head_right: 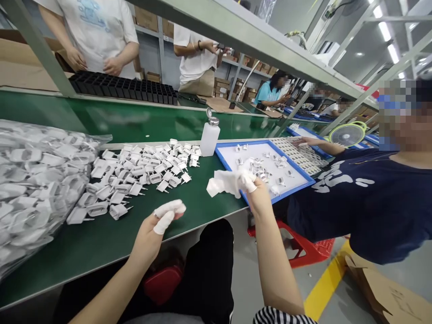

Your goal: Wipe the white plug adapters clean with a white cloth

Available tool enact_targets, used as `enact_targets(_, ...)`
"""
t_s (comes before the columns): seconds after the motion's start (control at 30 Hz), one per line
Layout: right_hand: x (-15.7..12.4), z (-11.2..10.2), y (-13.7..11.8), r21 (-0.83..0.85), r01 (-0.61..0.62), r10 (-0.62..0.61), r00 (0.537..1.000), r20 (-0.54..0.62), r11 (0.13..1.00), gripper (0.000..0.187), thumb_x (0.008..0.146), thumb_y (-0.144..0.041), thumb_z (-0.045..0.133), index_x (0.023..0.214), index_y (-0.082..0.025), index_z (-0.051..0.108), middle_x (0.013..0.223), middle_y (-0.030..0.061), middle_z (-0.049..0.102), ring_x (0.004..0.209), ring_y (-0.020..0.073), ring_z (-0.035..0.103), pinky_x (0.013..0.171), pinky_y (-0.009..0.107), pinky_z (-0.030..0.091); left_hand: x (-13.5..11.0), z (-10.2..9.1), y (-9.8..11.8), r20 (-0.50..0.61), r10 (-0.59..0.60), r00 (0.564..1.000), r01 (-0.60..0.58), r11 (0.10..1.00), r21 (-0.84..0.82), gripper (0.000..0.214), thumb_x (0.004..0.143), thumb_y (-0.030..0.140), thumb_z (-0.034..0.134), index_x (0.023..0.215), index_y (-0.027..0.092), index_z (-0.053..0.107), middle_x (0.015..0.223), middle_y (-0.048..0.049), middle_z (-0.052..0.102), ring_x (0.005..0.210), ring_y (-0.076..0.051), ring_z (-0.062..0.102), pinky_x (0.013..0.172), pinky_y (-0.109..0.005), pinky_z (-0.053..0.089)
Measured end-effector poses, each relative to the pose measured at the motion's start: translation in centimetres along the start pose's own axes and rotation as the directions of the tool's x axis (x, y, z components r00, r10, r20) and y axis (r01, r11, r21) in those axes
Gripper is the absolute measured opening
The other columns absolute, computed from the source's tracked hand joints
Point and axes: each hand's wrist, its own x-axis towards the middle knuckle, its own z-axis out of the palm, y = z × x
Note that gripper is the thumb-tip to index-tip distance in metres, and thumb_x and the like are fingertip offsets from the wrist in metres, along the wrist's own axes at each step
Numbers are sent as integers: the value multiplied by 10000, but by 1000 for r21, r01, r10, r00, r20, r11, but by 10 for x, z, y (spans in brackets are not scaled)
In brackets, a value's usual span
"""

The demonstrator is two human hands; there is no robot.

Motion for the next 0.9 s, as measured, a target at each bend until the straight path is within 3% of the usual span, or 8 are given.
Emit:
enact_targets(0.07, -25, 15, -7, 108, -99, 78, 979, 187, 989, 397, 517, -571, 657, 568, -181, 605, 690, 80, 654, 808, 258, 600, 768, 431, 454, 7, 6, 12, 153, 33, 988, -54, 990, 132, 343, 727, 417, 570, 930, 153, 652, 992, -83, 658, 974, -239, 574, 886, -345, 422)
enact_targets(0.17, -51, 31, -17, 278, -316, 164, 874, 457, 907, 303, 518, -461, 726, 502, -192, 589, 688, 49, 663, 843, 250, 592, 821, 427, 433, 20, 14, 26, 396, -19, 918, -55, 983, 176, 504, 713, 469, 563, 1106, 154, 564, 1139, -98, 583, 1062, -270, 514, 900, -367, 402)
enact_targets(0.27, -62, 37, -26, 309, -394, 167, 809, 564, 865, 276, 522, -433, 737, 470, -203, 593, 682, 34, 665, 878, 257, 582, 846, 430, 417, 28, 14, 32, 342, -10, 940, -70, 973, 220, 725, 614, 590, 594, 1172, 134, 506, 1215, -134, 511, 1128, -308, 436, 943, -400, 340)
enact_targets(0.37, -65, 35, -31, 290, -399, 150, 775, 614, 870, 242, 547, -432, 725, 515, -210, 633, 810, 51, 680, 951, 268, 561, 859, 424, 407, 29, 10, 30, 247, -155, 957, 112, 977, 180, 807, 466, 725, 576, 996, 117, 603, 1116, -149, 559, 1076, -324, 458, 912, -412, 343)
enact_targets(0.5, -65, 33, -27, 301, -358, 132, 808, 574, 884, 223, 569, -412, 716, 507, -216, 630, 855, 44, 682, 988, 260, 548, 879, 406, 396, 21, 6, 23, 508, -383, 772, 458, 888, -27, 625, 378, 680, 663, 627, 110, 603, 658, -66, 611, 711, -214, 570, 694, -336, 436)
enact_targets(0.63, -69, 31, -11, 286, -315, 158, 873, 460, 905, 223, 573, -436, 710, 584, -219, 663, 708, 21, 679, 785, 221, 609, 801, 378, 444, 14, 3, 25, 496, -423, 758, 513, 857, -53, 466, 462, 530, 738, 585, 119, 555, 556, 3, 547, 543, -111, 509, 577, -252, 403)
enact_targets(0.77, -79, 28, -2, 235, -238, 138, 917, 373, 943, 183, 604, -399, 698, 638, -221, 676, 691, 4, 679, 709, 197, 618, 741, 345, 472, 15, 4, 28, 479, -333, 812, 374, 927, 10, 402, 539, 446, 735, 749, 131, 599, 663, 5, 587, 634, -112, 523, 613, -225, 389)
enact_targets(0.9, -89, 24, -11, 71, -134, 96, 917, 388, 988, 173, 637, -331, 676, 766, -217, 693, 800, 25, 694, 803, 220, 624, 774, 349, 467, 16, 10, 25, 644, -346, 682, 349, 928, 129, 428, 570, 449, 706, 833, 118, 639, 742, -44, 639, 706, -163, 550, 643, -249, 402)
